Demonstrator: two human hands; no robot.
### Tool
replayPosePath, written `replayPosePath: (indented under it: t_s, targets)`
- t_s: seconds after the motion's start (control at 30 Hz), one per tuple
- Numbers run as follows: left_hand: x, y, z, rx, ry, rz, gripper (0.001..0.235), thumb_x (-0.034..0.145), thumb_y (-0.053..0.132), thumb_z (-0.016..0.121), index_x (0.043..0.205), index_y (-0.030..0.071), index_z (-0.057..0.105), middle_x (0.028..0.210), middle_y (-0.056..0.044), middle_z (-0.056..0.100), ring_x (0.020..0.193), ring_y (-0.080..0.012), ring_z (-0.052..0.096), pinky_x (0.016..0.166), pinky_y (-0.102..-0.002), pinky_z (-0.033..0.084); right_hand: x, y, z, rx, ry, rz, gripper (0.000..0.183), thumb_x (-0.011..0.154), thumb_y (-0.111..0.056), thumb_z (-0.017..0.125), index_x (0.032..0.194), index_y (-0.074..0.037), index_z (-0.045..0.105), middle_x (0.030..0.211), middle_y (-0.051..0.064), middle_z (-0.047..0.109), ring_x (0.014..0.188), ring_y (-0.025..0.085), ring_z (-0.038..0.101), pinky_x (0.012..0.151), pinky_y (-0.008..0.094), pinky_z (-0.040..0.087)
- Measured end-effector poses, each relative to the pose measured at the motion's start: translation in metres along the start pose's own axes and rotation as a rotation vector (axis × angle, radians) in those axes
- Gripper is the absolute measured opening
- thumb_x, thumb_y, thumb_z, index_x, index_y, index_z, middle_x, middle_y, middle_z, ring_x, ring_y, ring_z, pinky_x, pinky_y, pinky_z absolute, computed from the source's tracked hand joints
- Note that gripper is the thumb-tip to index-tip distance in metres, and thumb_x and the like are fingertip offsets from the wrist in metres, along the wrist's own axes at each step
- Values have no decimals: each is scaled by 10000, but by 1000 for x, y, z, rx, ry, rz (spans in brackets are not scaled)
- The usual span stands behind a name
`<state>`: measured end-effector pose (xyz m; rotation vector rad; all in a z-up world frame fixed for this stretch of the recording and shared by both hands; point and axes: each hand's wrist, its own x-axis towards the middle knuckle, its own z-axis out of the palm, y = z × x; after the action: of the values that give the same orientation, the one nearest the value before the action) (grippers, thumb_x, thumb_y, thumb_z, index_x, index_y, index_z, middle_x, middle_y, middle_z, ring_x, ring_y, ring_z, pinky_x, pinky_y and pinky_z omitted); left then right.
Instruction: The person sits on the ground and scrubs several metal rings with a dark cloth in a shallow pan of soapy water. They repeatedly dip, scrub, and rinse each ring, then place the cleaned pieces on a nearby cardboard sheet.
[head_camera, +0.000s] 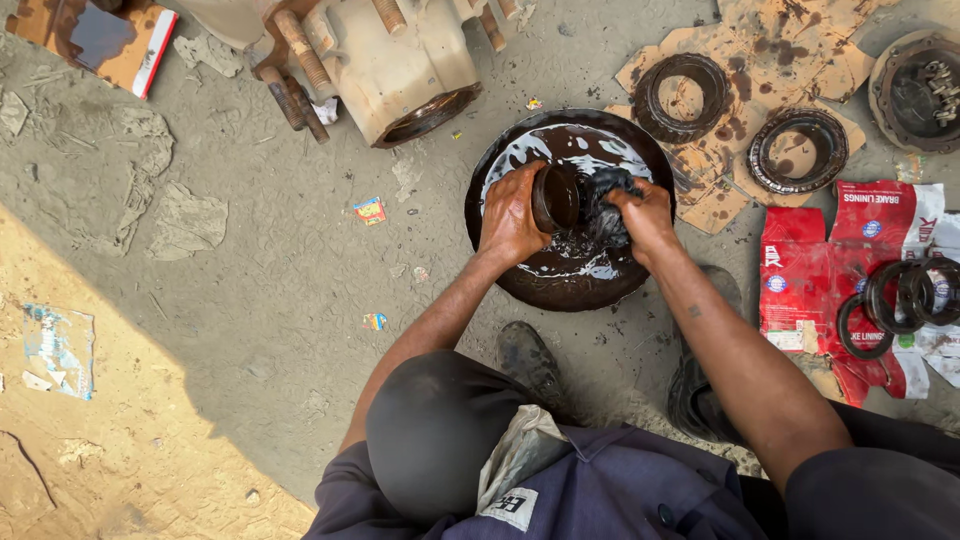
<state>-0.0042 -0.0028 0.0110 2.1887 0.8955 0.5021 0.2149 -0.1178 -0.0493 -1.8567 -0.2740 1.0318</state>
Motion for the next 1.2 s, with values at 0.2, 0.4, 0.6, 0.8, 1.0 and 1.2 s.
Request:
replayPosePath:
  t_s: [0.2, 0.4, 0.6, 0.8, 1.0, 1.2]
  targets:
    - [0, 3, 20, 50, -39, 144, 938, 567, 38, 853, 1423, 30, 468, 1378, -191, 577, 1341, -379, 510, 1156, -491, 348, -4, -28, 23, -2, -117, -16, 339, 987, -193, 616, 1196, 71, 649, 1174, 121, 698, 1233, 251, 599, 1151, 445, 391]
    - [5, -3, 30, 105, -87, 106, 894, 616, 47, 834, 1413, -3, 434, 1417, -202, 535, 1368, -372, 482, 1209, -512, 305, -46, 10, 53, -229, 40, -377, 307, 986, -79, 560, 1280, 3, 593, 1189, 200, 698, 1099, 303, 674, 980, 325, 534]
    - [5, -5, 14, 196, -159, 157, 932, 602, 80, 855, 1445, 65, 455, 1429, -156, 517, 1385, -364, 456, 1216, -502, 290, -33, 26, 11, -759, -375, -639, 549, 728, 113, 536, 1236, -39, 681, 1410, 220, 608, 1260, 348, 640, 864, 310, 590]
    - [12, 9, 7, 51, -347, -10, 1102, 499, 185, 951, 1456, 57, 420, 1416, -180, 512, 1355, -364, 461, 1182, -470, 330, -11, -32, -2, -1315, -493, -1255, 524, 704, -68, 793, 1219, -84, 696, 1327, 138, 624, 1211, 306, 591, 1006, 456, 550]
    - [22, 9, 1, 65, -456, -95, 1184, 448, 266, 993, 1455, 53, 408, 1399, -205, 500, 1318, -384, 457, 1101, -486, 368, -47, -81, 0, -1308, -320, -1341, 379, 812, -162, 796, 1173, -115, 692, 1317, 176, 526, 1180, 355, 567, 947, 473, 571]
    - [18, 3, 3, 53, -369, -50, 1062, 507, 259, 942, 1435, 45, 473, 1297, -183, 593, 1248, -375, 549, 1069, -470, 448, -50, -72, 7, -1221, -479, -904, 559, 859, -268, 780, 1331, -16, 616, 1322, 277, 492, 1200, 442, 532, 763, 509, 584]
